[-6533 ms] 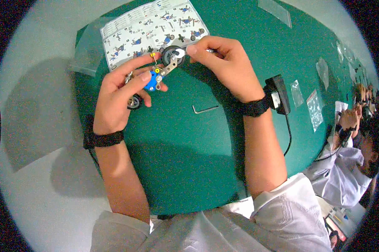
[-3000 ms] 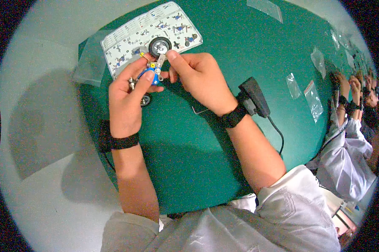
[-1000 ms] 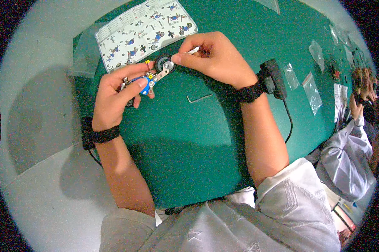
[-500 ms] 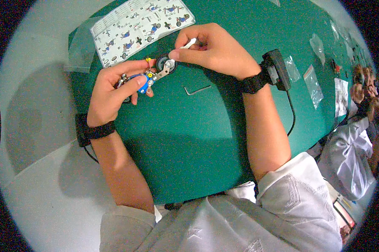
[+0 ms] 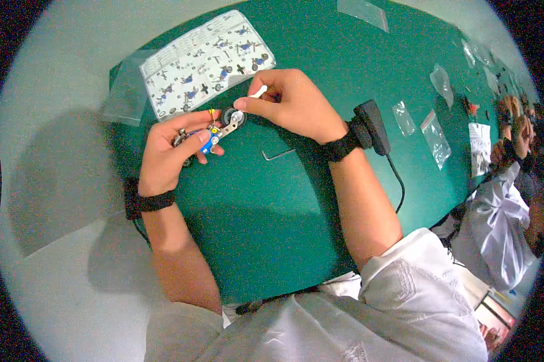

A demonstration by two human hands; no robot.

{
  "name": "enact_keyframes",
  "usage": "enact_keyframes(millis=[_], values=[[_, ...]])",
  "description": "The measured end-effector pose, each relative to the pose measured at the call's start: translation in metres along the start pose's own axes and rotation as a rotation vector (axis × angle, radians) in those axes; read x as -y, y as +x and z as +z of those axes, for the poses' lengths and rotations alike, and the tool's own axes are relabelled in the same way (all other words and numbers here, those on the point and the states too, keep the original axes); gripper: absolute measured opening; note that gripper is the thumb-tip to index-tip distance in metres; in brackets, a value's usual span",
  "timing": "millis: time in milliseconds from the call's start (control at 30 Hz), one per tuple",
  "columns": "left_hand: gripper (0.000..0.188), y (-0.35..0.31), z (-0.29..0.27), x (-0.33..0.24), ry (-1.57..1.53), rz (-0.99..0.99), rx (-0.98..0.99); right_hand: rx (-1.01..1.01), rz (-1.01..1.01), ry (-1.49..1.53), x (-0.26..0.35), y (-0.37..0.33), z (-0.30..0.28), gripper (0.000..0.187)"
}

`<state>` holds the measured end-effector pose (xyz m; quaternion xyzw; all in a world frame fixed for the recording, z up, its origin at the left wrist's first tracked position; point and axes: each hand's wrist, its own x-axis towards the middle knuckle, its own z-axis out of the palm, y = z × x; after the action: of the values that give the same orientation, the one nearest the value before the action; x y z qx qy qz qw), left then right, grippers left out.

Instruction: Assembling a small toy motorcycle using various components and a small wrench.

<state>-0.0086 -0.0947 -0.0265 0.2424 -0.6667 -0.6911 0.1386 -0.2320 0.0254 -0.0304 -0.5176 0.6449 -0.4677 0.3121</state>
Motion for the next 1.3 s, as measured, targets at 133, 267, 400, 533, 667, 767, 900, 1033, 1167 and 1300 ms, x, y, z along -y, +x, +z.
enact_keyframes(millis=[133, 267, 400, 533, 667, 767, 900, 1033, 1167, 1300], values=[[0.034, 0.004, 0.001, -0.003, -0.136, 0.036, -0.1, -0.08, 0.062, -0.004, 0.008, 0.003, 0.004, 0.043], [0.036, 0.014, 0.017, -0.008, -0.171, 0.118, -0.204, -0.197, 0.134, -0.06, 0.02, -0.001, 0.011, 0.05], [0.041, 0.012, 0.021, -0.006, -0.146, 0.09, -0.253, -0.22, 0.138, 0.007, 0.011, 0.003, 0.021, 0.049], [0.041, 0.006, 0.014, 0.0, -0.091, 0.13, -0.276, -0.17, 0.001, 0.123, 0.003, 0.006, 0.027, 0.046], [0.04, 0.013, 0.024, -0.004, -0.148, 0.124, -0.239, -0.12, 0.035, 0.337, -0.004, 0.0, 0.01, 0.036], [0.04, 0.011, 0.019, 0.005, -0.163, 0.111, -0.222, -0.134, 0.034, 0.465, -0.012, 0.001, 0.014, 0.036], [0.041, 0.007, 0.007, -0.001, -0.106, 0.075, -0.22, -0.014, 0.026, 0.483, -0.008, 0.011, 0.013, 0.03], [0.045, 0.012, 0.001, -0.005, -0.048, 0.048, -0.068, 0.004, 0.112, 0.568, -0.003, 0.012, -0.001, 0.016], [0.038, 0.019, 0.004, 0.008, -0.068, 0.09, -0.049, 0.004, 0.077, 0.566, -0.01, 0.006, -0.017, 0.018], [0.037, 0.015, -0.005, 0.006, -0.083, 0.089, -0.042, 0.092, 0.004, 0.617, -0.01, 0.013, -0.01, 0.018]])
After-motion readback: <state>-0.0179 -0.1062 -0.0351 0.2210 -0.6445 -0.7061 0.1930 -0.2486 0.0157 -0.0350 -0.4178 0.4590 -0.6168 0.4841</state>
